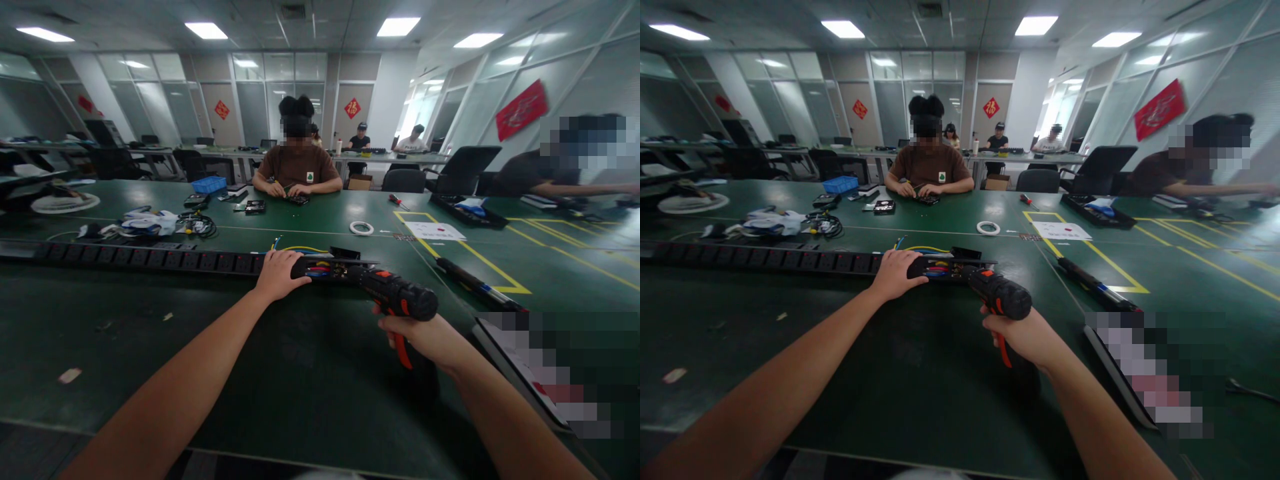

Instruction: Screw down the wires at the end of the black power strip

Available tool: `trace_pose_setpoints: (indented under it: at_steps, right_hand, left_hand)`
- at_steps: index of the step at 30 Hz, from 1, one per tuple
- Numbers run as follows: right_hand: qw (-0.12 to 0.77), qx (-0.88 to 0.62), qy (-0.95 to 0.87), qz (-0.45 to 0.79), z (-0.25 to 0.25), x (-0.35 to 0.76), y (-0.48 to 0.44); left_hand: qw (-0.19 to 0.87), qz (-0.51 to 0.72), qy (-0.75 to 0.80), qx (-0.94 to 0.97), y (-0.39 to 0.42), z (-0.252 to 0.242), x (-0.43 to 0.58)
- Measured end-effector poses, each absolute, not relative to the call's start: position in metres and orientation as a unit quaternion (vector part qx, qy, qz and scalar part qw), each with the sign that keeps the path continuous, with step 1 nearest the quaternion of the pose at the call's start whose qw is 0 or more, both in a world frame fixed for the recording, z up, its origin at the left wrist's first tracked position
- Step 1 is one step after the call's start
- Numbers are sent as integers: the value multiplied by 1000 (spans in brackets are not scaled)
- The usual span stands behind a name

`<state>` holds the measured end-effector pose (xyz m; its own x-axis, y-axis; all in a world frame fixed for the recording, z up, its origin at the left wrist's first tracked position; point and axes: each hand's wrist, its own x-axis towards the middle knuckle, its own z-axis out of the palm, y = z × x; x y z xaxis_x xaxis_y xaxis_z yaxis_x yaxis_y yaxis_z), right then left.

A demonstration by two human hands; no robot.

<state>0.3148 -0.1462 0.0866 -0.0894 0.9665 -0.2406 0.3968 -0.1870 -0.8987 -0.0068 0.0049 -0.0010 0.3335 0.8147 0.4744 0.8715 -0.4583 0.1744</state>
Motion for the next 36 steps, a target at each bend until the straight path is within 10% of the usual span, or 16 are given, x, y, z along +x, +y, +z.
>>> trace_pose_setpoints:
  at_steps: [36]
  right_hand:
    - [297, -605, -567, 473, 83, 317, -145]
  left_hand:
    - [59, -252, -519, -815, 6, -2, -7]
